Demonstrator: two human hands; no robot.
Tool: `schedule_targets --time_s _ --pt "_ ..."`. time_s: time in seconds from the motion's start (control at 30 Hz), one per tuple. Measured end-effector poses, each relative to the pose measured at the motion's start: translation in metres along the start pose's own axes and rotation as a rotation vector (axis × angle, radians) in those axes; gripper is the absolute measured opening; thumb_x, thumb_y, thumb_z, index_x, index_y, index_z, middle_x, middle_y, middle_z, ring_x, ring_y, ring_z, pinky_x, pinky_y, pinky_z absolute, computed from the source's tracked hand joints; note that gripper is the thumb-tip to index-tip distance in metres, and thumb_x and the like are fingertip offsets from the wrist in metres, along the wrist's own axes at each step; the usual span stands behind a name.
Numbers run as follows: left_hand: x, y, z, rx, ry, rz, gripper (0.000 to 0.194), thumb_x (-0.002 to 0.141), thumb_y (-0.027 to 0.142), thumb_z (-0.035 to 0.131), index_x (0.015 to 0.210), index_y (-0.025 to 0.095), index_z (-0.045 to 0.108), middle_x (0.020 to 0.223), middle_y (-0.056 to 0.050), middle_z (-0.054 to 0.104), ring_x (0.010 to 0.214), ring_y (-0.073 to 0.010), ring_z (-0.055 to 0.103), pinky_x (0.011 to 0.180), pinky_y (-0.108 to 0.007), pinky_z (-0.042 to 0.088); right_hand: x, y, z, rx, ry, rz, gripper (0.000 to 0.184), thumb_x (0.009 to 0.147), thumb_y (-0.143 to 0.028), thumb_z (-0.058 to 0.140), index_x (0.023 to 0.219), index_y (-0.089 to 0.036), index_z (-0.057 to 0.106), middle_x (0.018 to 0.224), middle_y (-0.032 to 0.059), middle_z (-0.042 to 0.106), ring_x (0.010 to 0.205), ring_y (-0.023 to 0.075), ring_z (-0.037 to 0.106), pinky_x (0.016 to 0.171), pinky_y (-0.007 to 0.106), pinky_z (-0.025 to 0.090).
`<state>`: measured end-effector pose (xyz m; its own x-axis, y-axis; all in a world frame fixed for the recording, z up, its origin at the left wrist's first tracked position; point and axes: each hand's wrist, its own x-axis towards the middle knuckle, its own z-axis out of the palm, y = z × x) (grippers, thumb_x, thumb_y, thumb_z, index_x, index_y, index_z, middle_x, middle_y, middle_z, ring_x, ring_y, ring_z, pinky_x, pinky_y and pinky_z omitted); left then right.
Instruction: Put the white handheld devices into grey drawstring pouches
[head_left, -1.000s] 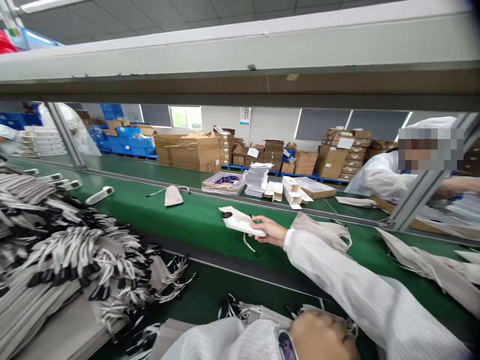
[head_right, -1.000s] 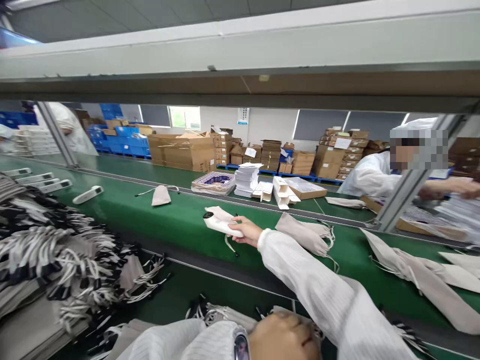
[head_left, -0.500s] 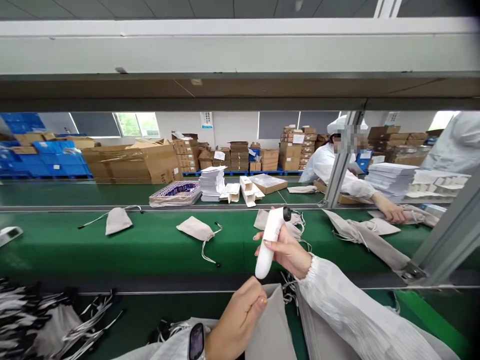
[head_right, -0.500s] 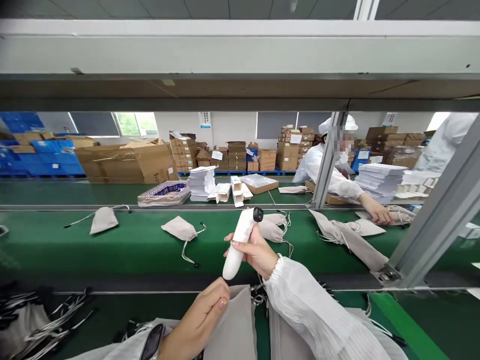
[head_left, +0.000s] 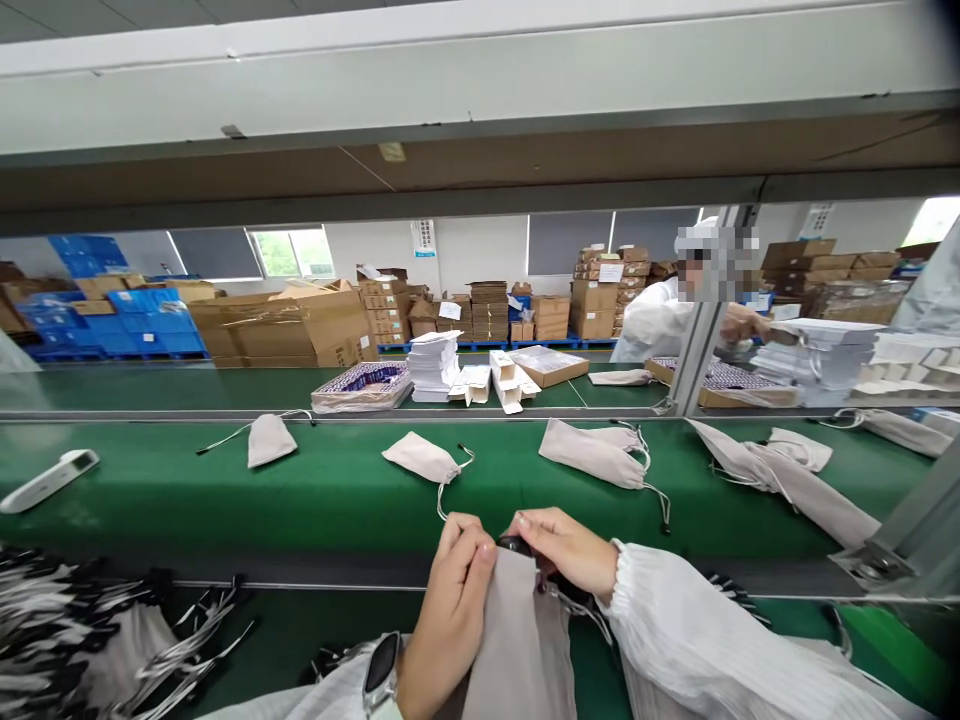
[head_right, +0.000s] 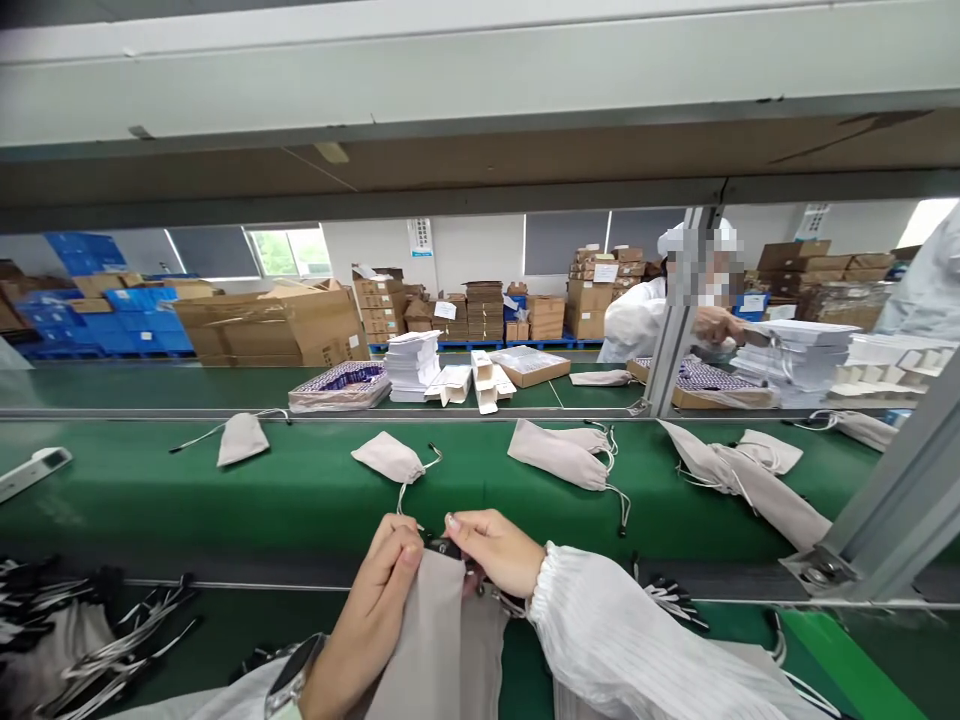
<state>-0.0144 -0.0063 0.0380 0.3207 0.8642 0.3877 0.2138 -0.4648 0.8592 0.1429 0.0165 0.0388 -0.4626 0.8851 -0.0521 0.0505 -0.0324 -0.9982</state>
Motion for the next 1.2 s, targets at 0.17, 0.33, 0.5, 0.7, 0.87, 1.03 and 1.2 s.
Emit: schedule_targets --time_s 0.17,0.33,0.5,0.7,0.87,1.03,1.2 --pt "0.009 -0.003 -0.005 0.083 -0.013 0.014 0.026 0.089 0.031 0.029 0.071 0.019 0.042 0.080 0.000 0.037 0.076 -0.0135 0.042 0.072 -0.023 0.034 -0.008 -0.004 0.012 -0.305 0.001 0.014 0.058 0.080 -0.059 0.020 0.073 -0.014 0.055 0.058 0.0007 0.053 0.037 0.0055 0.042 0.035 0.018 0.032" --pt "0.007 0.017 -0.023 0.277 -0.231 -0.280 0.025 0.084 0.042 0.034 0.087 0.019 0.045 0.076 -0.001 0.045 0.077 -0.0178 0.045 0.069 -0.026 0.034 -0.003 0.016 -0.011 -1.089 0.515 -0.468 0.032 0.085 -0.036 0.030 0.094 -0.016 0.053 0.065 0.0033 0.060 0.051 0.0110 0.052 0.052 0.023 0.038" --pt "-0.008 0.059 -0.039 0.286 -0.488 -0.401 0.037 0.083 0.047 0.032 0.065 0.019 0.049 0.067 -0.001 0.047 0.071 -0.0180 0.045 0.062 -0.024 0.032 0.001 0.030 -0.062 -1.225 0.734 -0.640 0.027 0.084 -0.026 0.029 0.077 -0.017 0.053 0.059 0.0033 0.059 0.048 0.0112 0.053 0.048 0.022 0.037" --pt "-0.013 0.071 -0.036 -0.307 -0.405 -0.442 0.037 0.083 0.048 0.035 0.063 0.018 0.043 0.049 0.006 0.023 0.044 -0.0090 0.020 0.041 -0.020 0.018 -0.004 0.000 -0.062 -0.550 0.664 -0.397 0.034 0.083 -0.041 0.028 0.076 -0.016 0.051 0.043 -0.0048 0.042 0.037 0.0073 0.034 0.041 0.020 0.030" --pt "-0.002 0.059 -0.037 -0.411 -0.128 -0.198 0.030 0.087 0.040 0.034 0.071 0.018 0.048 0.053 0.004 0.027 0.048 -0.0091 0.023 0.045 -0.019 0.023 -0.010 -0.010 0.005 0.024 -0.197 -0.156 0.048 0.066 -0.044 0.058 0.105 -0.018 0.047 0.074 -0.0004 0.056 0.053 0.0057 0.044 0.049 0.018 0.037" --pt "-0.013 0.066 -0.035 -0.147 -0.200 0.084 0.031 0.088 0.034 0.031 0.071 0.020 0.053 0.064 -0.001 0.046 0.061 -0.0139 0.044 0.060 -0.025 0.038 -0.021 -0.002 0.050 0.171 -0.306 -0.161 0.036 0.055 -0.029 0.070 0.084 -0.017 0.052 0.079 0.0003 0.055 0.074 0.0136 0.054 0.069 0.027 0.043" --pt "-0.014 0.060 -0.021 0.143 -0.264 0.112 0.023 0.086 0.023 0.037 0.106 0.021 0.048 0.104 -0.005 0.049 0.098 -0.0169 0.045 0.088 -0.027 0.035 -0.012 -0.011 0.002 -0.139 0.850 -0.449 0.038 0.067 -0.036 0.060 0.097 -0.018 0.046 0.090 0.0059 0.056 0.081 0.0174 0.054 0.073 0.031 0.043"
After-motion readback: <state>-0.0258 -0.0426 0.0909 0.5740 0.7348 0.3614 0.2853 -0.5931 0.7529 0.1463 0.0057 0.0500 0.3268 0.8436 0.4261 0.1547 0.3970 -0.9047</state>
